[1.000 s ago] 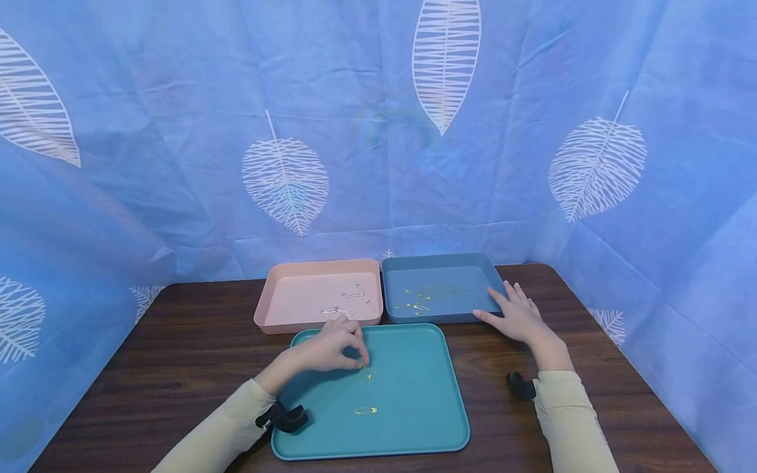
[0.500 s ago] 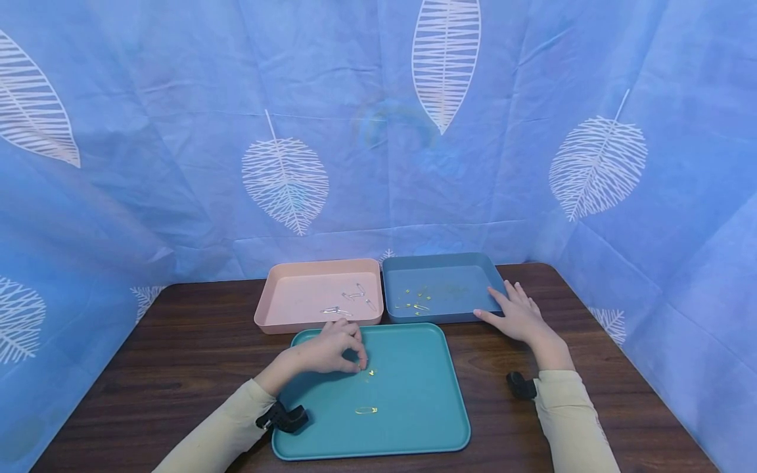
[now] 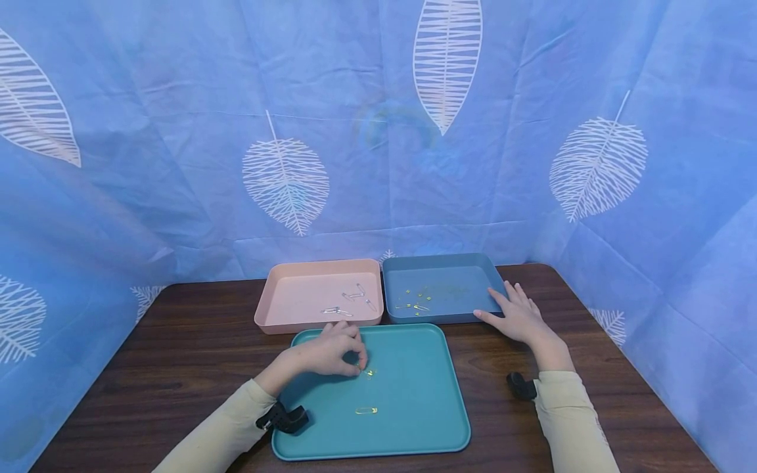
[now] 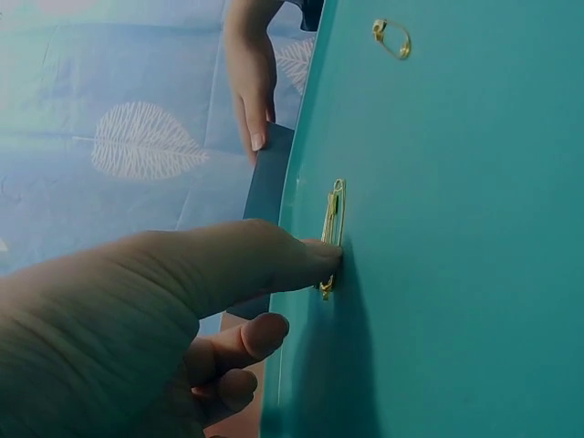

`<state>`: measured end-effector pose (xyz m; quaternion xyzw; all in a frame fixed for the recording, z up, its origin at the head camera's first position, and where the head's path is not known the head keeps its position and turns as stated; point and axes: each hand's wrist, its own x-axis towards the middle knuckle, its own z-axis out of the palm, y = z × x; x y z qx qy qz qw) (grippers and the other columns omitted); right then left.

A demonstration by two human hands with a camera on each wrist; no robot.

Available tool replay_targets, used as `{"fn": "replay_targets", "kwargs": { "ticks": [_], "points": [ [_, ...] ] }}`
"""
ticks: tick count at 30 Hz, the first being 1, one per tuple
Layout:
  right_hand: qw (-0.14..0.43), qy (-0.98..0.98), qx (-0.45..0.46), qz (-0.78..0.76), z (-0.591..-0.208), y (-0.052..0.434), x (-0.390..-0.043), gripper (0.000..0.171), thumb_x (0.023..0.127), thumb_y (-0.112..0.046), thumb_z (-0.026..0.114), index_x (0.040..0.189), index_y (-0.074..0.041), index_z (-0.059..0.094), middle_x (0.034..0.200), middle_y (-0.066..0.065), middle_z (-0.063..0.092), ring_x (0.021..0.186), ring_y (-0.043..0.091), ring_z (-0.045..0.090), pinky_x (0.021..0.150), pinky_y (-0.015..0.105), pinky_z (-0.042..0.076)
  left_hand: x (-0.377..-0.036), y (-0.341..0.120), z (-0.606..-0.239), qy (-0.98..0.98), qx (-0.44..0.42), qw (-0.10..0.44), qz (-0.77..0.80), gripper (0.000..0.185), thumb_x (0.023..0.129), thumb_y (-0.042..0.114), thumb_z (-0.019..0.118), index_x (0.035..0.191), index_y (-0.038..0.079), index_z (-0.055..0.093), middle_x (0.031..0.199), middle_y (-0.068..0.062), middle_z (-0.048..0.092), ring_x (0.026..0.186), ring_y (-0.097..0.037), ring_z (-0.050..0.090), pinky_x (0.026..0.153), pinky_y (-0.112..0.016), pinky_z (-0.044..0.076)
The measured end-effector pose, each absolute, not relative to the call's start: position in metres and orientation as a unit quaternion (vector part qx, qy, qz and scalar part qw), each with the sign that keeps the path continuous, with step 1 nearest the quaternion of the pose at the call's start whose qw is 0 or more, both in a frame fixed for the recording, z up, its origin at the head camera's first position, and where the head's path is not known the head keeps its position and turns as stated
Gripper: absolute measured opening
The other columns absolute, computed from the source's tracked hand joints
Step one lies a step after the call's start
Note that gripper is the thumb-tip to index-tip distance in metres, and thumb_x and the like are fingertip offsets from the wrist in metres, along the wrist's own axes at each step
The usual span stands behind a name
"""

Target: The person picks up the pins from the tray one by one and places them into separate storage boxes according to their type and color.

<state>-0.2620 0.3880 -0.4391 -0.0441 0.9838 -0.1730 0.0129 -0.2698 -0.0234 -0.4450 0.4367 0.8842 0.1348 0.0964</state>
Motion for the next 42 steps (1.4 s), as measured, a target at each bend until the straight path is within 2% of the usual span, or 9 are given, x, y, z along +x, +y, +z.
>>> {"fn": "replay_targets", "kwargs": {
  "ticks": [7, 15, 22, 27, 34, 42],
  "points": [
    [0.010, 0.983, -0.048, -0.177, -0.439, 0.388, -0.263, 0.086, 0.092, -0.057, 0.055, 0.150, 0.002, 0.030, 0.155, 0.039, 0.010, 0.143, 0.057, 0.005, 0.105, 0.078, 0.009, -0.269, -0.024, -0.444, 0.884, 0.437, 0.093, 0.138, 0.017, 0.084, 0.026, 0.075, 0.073, 0.032, 0.063, 0.092, 0.011, 0.052, 0.089, -0.009, 0.034, 0.077, -0.029, 0.023],
    [0.007, 0.983, -0.047, -0.177, -0.441, 0.387, -0.263, 0.087, 0.092, -0.058, 0.055, 0.150, 0.001, 0.030, 0.155, 0.039, 0.009, 0.144, 0.056, 0.003, 0.105, 0.078, 0.008, -0.269, -0.022, -0.442, 0.886, 0.438, 0.068, 0.138, 0.018, 0.084, 0.025, 0.074, 0.072, 0.032, 0.063, 0.092, 0.010, 0.053, 0.089, -0.009, 0.034, 0.082, -0.030, 0.025],
    [0.006, 0.984, -0.046, -0.171, -0.442, 0.389, -0.263, 0.086, 0.092, -0.058, 0.055, 0.150, 0.001, 0.030, 0.155, 0.038, 0.010, 0.143, 0.057, 0.005, 0.105, 0.078, 0.009, -0.271, -0.015, -0.437, 0.888, 0.434, 0.045, 0.144, 0.019, 0.085, 0.026, 0.073, 0.071, 0.032, 0.062, 0.091, 0.008, 0.055, 0.088, -0.009, 0.035, 0.076, -0.028, 0.025],
    [0.005, 0.984, -0.048, -0.170, -0.442, 0.390, -0.262, 0.086, 0.092, -0.058, 0.055, 0.150, 0.001, 0.031, 0.155, 0.039, 0.011, 0.143, 0.057, 0.006, 0.105, 0.078, 0.010, -0.272, -0.011, -0.432, 0.889, 0.434, 0.027, 0.142, 0.019, 0.086, 0.028, 0.072, 0.071, 0.033, 0.062, 0.092, 0.008, 0.055, 0.088, -0.010, 0.036, 0.078, -0.030, 0.026],
    [0.007, 0.984, -0.048, -0.173, -0.440, 0.388, -0.261, 0.086, 0.092, -0.058, 0.055, 0.150, 0.001, 0.032, 0.154, 0.039, 0.009, 0.143, 0.057, 0.006, 0.104, 0.078, 0.010, -0.277, -0.003, -0.425, 0.885, 0.441, -0.001, 0.150, 0.015, 0.087, 0.027, 0.071, 0.075, 0.031, 0.065, 0.096, 0.001, 0.060, 0.089, -0.011, 0.037, 0.076, -0.030, 0.026],
    [0.008, 0.984, -0.047, -0.172, -0.439, 0.386, -0.261, 0.086, 0.092, -0.058, 0.055, 0.150, 0.001, 0.031, 0.155, 0.039, 0.010, 0.143, 0.057, 0.006, 0.105, 0.078, 0.010, -0.282, 0.011, -0.417, 0.887, 0.439, -0.031, 0.142, 0.013, 0.090, 0.029, 0.068, 0.078, 0.032, 0.065, 0.091, 0.006, 0.056, 0.084, -0.011, 0.035, 0.080, -0.031, 0.029]
  ]
}}
